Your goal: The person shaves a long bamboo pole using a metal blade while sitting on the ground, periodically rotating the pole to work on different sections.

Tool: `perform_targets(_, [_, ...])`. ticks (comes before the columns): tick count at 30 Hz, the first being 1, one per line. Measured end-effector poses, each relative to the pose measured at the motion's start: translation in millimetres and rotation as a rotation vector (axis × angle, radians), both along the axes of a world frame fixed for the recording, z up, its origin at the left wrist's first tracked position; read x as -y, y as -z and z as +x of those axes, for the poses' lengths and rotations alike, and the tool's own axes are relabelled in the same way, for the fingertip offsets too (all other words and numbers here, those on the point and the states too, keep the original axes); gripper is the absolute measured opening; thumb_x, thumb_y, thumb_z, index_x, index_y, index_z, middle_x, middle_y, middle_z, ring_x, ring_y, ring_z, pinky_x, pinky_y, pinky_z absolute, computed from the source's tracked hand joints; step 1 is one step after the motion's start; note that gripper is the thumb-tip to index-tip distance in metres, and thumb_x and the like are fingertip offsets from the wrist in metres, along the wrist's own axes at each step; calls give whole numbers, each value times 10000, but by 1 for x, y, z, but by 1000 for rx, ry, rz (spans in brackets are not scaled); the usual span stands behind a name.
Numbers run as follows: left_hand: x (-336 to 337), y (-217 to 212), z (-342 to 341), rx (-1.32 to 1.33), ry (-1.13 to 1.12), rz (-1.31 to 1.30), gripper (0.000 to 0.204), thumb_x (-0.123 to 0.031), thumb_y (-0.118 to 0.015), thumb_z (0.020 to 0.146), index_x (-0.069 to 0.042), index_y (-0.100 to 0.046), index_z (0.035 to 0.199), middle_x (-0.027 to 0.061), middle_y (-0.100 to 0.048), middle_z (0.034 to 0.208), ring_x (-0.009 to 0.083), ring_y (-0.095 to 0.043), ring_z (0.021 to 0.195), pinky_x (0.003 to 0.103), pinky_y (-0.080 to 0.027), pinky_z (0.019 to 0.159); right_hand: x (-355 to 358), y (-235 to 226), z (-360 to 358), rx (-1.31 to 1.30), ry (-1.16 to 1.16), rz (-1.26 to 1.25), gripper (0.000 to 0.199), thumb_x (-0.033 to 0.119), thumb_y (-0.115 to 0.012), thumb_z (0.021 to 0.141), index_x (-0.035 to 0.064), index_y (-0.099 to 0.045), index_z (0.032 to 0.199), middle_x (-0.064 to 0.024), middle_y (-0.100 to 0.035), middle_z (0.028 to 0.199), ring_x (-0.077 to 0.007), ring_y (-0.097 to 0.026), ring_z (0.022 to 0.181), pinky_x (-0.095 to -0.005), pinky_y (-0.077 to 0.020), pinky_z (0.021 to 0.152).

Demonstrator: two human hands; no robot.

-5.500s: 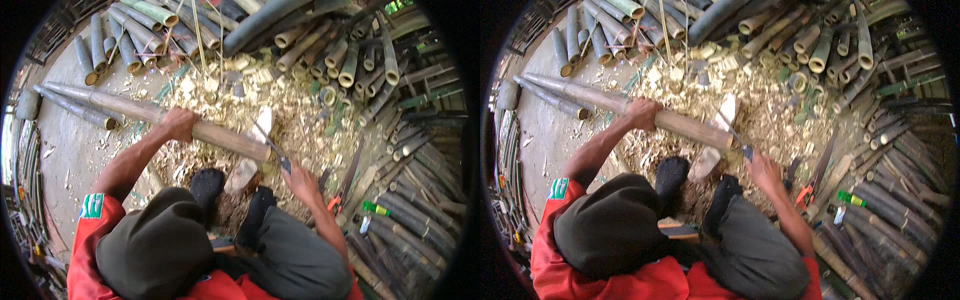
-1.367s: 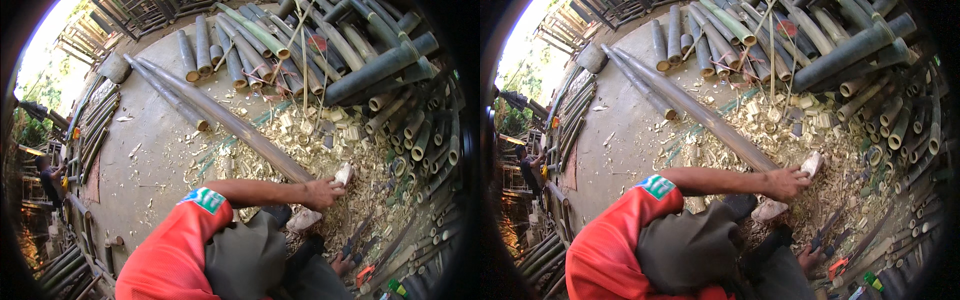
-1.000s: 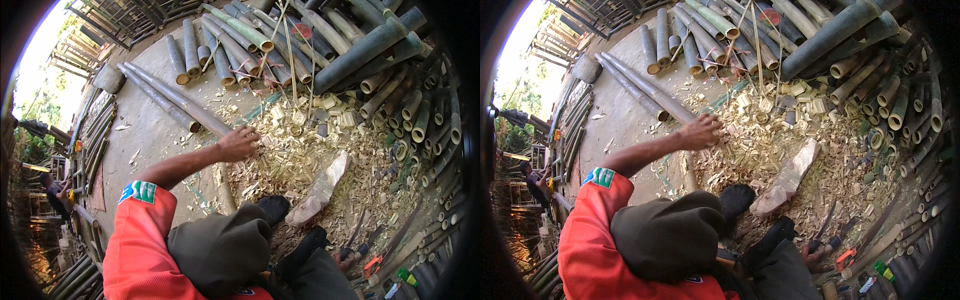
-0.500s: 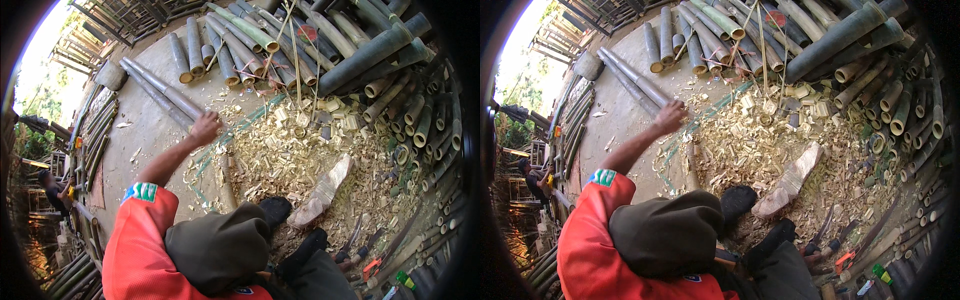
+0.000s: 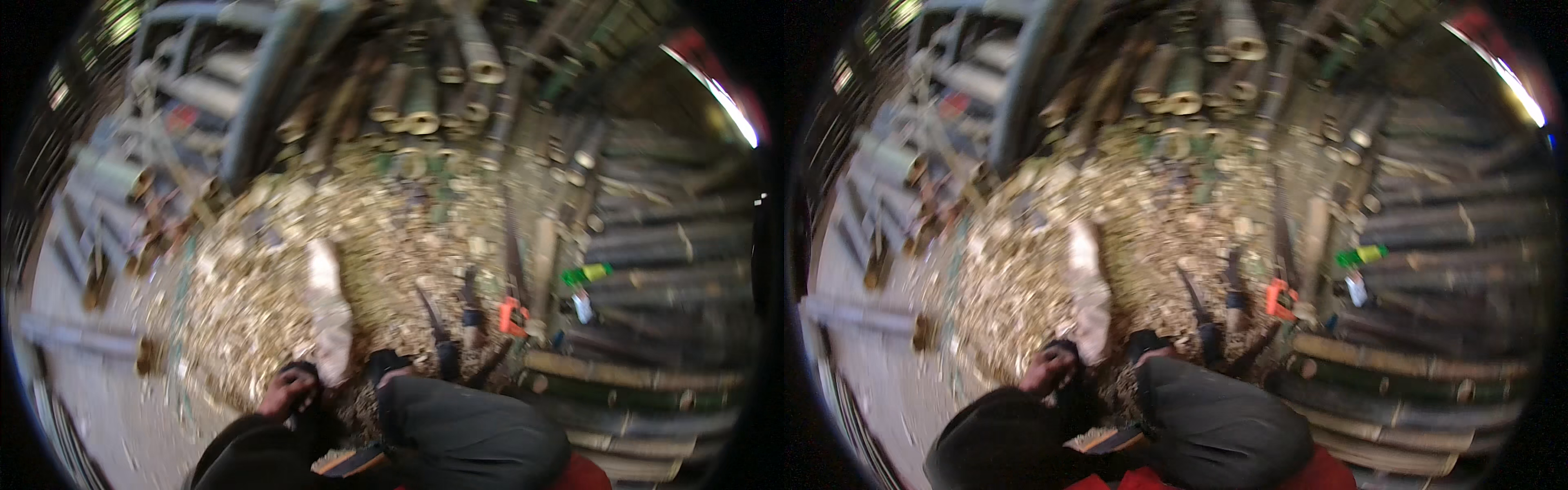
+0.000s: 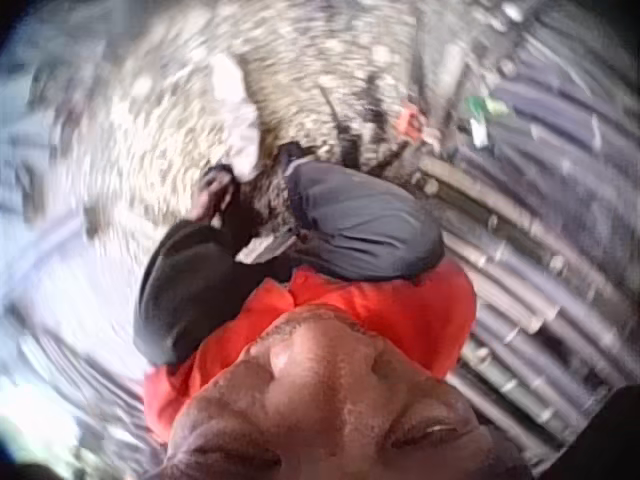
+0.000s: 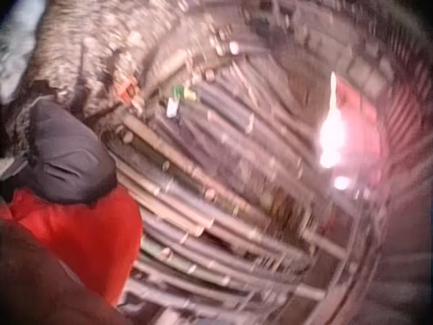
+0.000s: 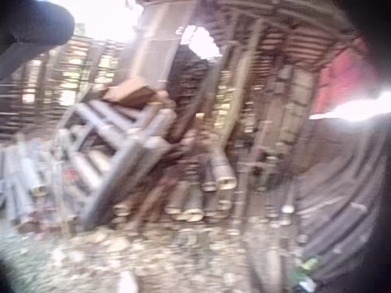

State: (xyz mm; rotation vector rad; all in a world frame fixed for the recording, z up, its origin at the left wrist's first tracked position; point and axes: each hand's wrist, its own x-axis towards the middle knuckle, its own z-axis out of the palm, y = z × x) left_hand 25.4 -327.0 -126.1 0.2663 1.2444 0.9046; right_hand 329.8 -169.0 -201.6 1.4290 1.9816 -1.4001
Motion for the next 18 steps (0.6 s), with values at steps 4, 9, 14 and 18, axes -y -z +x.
perform_targets(4, [6, 20, -7, 131, -26, -84, 247, -274, -655, 1027, -35, -691, 1075, 88, -734, 911, 189, -692, 763, 310, -526, 601, -6, -4, -20, -73, -56, -108, 402, 354, -668, 1048, 2, -675, 1242, -143, -732, 1017, -204, -701, 859, -390, -564, 791])
perform_targets(9, [12, 27, -8, 194, -86, -91, 263, -278, -615, 1056, -41, -683, 1146, 102, -763, 997, 227, -741, 845, 343, -566, 641, -2, -7, -29, -140, -74, -195, 390, 356, -672, 1046, 8, -686, 1220, -136, -736, 1012, -200, -701, 855, -388, -566, 791])
perform_targets(14, [12, 30, -15, 122, -36, -131, 280, -275, -660, 1034, -31, -675, 1171, 118, -771, 1019, 249, -752, 870, 371, -588, 701, -7, -13, -35, -211, -116, -277, 379, 359, -676, 1044, 14, -698, 1198, -129, -740, 1007, -197, -701, 850, -386, -569, 791])
perform_targets(18, [-16, -3, -32, -6, 264, -59, 319, -260, -746, 995, 3, -708, 1172, 110, -779, 1020, 226, -754, 913, 383, -608, 832, -29, -47, -4, -316, -139, -376, 371, 361, -679, 1042, 18, -708, 1180, -124, -742, 1002, -194, -701, 846, -385, -571, 791])
